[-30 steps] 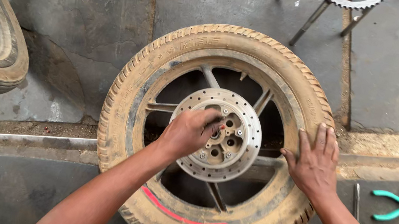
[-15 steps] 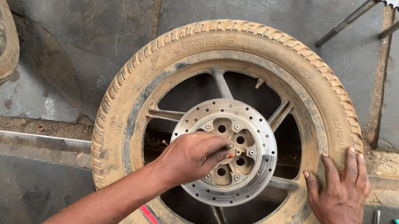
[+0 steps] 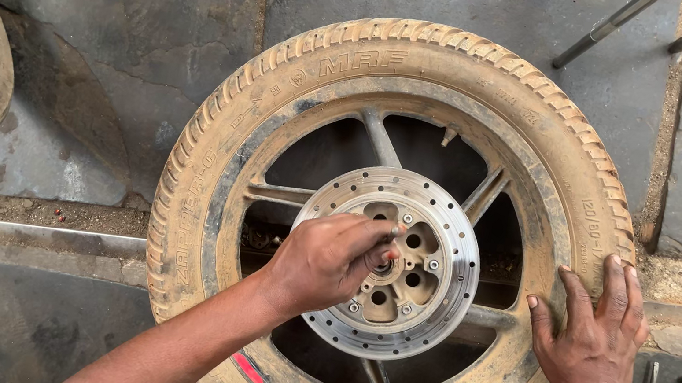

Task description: The person removes a brake disc from a motorcycle wheel hub. They use a hammer and a long metal rod as a punch to loosen the disc and separate it from the wheel assembly on the floor.

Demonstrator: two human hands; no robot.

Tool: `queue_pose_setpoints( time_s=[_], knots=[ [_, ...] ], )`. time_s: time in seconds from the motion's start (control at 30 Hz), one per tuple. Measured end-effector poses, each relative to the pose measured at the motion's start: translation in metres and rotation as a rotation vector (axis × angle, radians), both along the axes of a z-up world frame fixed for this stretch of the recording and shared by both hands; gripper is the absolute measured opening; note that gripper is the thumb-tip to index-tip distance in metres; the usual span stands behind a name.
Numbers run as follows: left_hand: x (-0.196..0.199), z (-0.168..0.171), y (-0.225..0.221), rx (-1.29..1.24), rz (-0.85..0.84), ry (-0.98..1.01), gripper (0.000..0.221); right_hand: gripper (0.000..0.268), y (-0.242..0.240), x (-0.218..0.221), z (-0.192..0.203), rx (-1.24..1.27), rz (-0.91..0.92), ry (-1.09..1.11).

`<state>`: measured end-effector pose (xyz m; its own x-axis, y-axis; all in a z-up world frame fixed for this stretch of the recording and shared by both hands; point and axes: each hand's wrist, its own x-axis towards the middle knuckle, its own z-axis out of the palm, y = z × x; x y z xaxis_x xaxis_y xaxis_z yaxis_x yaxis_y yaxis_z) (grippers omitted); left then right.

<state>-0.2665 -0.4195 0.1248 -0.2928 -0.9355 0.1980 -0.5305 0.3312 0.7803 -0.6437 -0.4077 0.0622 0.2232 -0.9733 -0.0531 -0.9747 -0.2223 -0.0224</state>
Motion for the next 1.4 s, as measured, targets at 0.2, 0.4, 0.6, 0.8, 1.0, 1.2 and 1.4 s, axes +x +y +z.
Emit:
queue_pose_setpoints(
  time_s=[0.2,0.4,0.6,0.8,1.0,1.2,1.4],
  knots=[
    [-0.003,0.012,-0.006,0.003,-0.048,-0.060,0.022,0.055,0.000,0.002,0.002,-0.006,-0.010,-0.023],
    [-0.006,0.010,-0.004,0.049,-0.031,-0.039,0.023,0.056,0.000,0.004,0.004,-0.008,-0.016,-0.030],
    [-0.010,0.002,-0.006,0.069,-0.034,-0.089,0.024,0.056,-0.001,0.006,0.007,-0.008,-0.014,-0.048],
    [-0.010,-0.005,-0.011,0.035,0.010,-0.072,0.029,0.057,-0.003,0.006,0.009,0.015,-0.020,-0.030],
    [-0.022,0.001,-0.016,0.021,-0.040,-0.109,0.025,0.057,-0.004,0.003,0.007,0.052,-0.026,0.013],
    [-0.023,0.001,-0.019,0.092,-0.046,-0.148,0.025,0.056,-0.002,0.001,0.004,0.061,-0.024,-0.018],
    [-0.039,-0.008,-0.019,0.141,-0.144,-0.260,0.018,0.056,-0.003,0.002,0.006,0.048,-0.020,-0.004]
  ],
)
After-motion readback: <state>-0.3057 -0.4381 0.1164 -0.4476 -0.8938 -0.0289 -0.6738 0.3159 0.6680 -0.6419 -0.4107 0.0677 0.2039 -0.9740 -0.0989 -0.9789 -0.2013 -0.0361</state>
